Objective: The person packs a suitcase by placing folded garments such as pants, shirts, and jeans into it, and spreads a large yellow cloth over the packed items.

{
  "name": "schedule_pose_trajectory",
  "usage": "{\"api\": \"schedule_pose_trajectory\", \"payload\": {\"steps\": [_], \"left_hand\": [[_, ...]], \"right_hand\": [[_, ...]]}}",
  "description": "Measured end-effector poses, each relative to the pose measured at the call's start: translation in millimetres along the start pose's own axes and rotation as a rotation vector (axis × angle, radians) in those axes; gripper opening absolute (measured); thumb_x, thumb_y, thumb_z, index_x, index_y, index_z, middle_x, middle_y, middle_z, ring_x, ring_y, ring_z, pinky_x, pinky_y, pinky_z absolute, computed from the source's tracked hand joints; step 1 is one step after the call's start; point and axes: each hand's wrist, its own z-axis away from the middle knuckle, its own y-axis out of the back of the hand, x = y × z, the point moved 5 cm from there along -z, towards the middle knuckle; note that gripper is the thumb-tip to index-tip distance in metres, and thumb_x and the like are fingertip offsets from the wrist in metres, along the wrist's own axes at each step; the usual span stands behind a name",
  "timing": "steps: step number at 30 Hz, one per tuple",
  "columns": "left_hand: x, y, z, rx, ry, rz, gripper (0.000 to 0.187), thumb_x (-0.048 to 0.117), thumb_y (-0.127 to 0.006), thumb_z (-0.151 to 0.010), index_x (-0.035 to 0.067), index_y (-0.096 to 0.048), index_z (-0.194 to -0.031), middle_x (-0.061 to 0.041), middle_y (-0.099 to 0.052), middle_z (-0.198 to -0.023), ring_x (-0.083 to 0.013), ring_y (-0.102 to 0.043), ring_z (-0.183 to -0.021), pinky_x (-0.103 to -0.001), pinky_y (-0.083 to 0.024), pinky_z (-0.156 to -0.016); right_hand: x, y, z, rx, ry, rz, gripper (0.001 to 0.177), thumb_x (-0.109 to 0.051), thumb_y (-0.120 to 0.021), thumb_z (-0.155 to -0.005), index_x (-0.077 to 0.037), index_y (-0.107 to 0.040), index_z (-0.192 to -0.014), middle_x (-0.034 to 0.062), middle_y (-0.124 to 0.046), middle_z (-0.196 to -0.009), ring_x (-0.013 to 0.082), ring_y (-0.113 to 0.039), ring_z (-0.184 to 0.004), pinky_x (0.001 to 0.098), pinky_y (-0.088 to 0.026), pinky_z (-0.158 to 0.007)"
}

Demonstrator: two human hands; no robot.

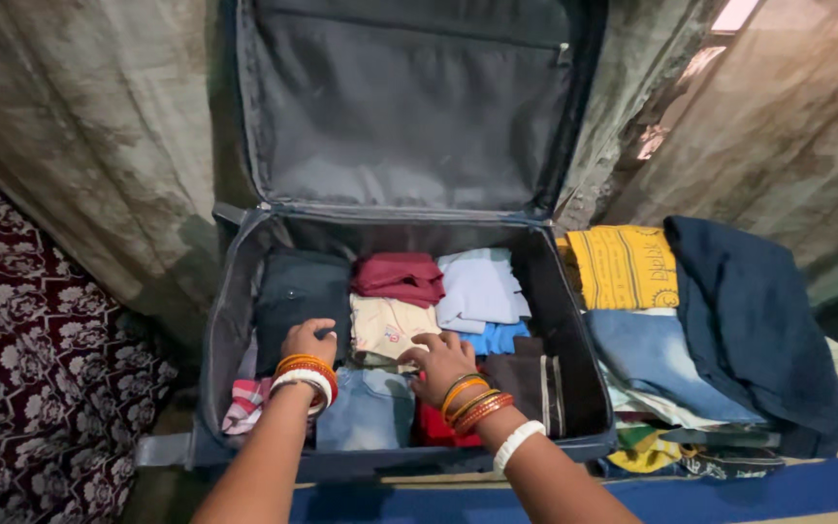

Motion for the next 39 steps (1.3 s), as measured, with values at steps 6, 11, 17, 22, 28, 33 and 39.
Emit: {"api": "schedule_pose_trajectory", "payload": {"steps": [6,11,17,22,28,33,39], "left_hand": [[-7.7,-16.2,-29.1,0.075,-0.147,0.016,0.026,0.022,-0.079,-0.078,0.022,-0.079,-0.104,-0.012,-0.070,-0.122,-0.0373,-0.062,-0.116,-0.045,-0.048,-0.103],[-42.4,-42.1,-57.9,-0.018,-0.080,0.249,0.031,0.016,-0.077,-0.081,0.019,-0.078,-0.112,-0.008,-0.074,-0.119,-0.0282,-0.070,-0.110,-0.038,-0.053,-0.099],[-108.1,-98.7,-95.9,-0.114,0.033,0.835,0.033,0.005,-0.070,-0.090,0.003,-0.070,-0.123,-0.013,-0.075,-0.116,-0.0187,-0.071,-0.107,-0.031,-0.053,-0.097],[-119.7,-104.0,-99.5,-0.140,0.114,0.957,0.033,0.003,-0.067,-0.092,0.001,-0.069,-0.125,-0.014,-0.076,-0.116,-0.0190,-0.071,-0.109,-0.031,-0.052,-0.100],[-107.5,-89.8,-94.7,-0.164,0.142,1.032,0.035,0.005,-0.065,-0.093,0.002,-0.068,-0.128,-0.013,-0.075,-0.121,-0.0160,-0.069,-0.112,-0.027,-0.049,-0.099],[-102.4,-74.4,-95.5,-0.228,0.222,0.961,0.044,0.007,-0.060,-0.093,0.008,-0.066,-0.137,-0.007,-0.076,-0.131,-0.0164,-0.054,-0.090,-0.027,-0.036,-0.066],[-81.8,-48.4,-81.3,-0.274,0.343,0.806,0.043,0.019,-0.058,-0.094,0.017,-0.063,-0.137,0.002,-0.072,-0.131,-0.0157,-0.061,-0.115,-0.030,-0.042,-0.087]], "right_hand": [[8.8,-23.5,-19.9,-0.111,-0.009,0.009,0.040,-0.025,-0.076,-0.077,-0.035,-0.071,-0.115,-0.0043,-0.053,-0.142,0.0315,-0.040,-0.135,0.0521,-0.035,-0.109],[4.7,-27.5,-58.6,-0.096,-0.002,0.041,0.060,-0.030,-0.078,-0.078,-0.032,-0.058,-0.134,0.0015,-0.046,-0.147,0.0363,-0.037,-0.135,0.0531,-0.037,-0.108],[-19.6,-39.4,-93.6,0.005,0.058,0.163,0.084,-0.035,-0.080,-0.074,-0.021,-0.042,-0.148,0.0129,-0.034,-0.157,0.0399,-0.036,-0.136,0.0532,-0.036,-0.107],[-30.2,-21.9,-96.5,-0.121,-0.060,0.111,0.078,-0.042,-0.075,-0.080,-0.028,-0.044,-0.150,0.0132,-0.036,-0.157,0.0398,-0.034,-0.139,0.0525,-0.033,-0.110],[15.9,-13.0,-146.1,0.090,-0.115,0.121,0.056,-0.035,-0.067,-0.085,-0.018,-0.054,-0.137,0.0080,-0.057,-0.134,0.0299,-0.053,-0.123,0.0446,-0.045,-0.101],[30.2,-32.7,-182.4,0.376,0.016,0.219,0.055,-0.018,-0.061,-0.081,-0.014,-0.058,-0.135,0.0063,-0.056,-0.141,0.0299,-0.054,-0.119,0.0474,-0.044,-0.098],[56.2,-69.5,-212.7,0.269,-0.091,0.233,0.043,-0.017,-0.052,-0.090,-0.020,-0.060,-0.133,0.0030,-0.061,-0.136,0.0297,-0.060,-0.115,0.0484,-0.049,-0.094]]}}
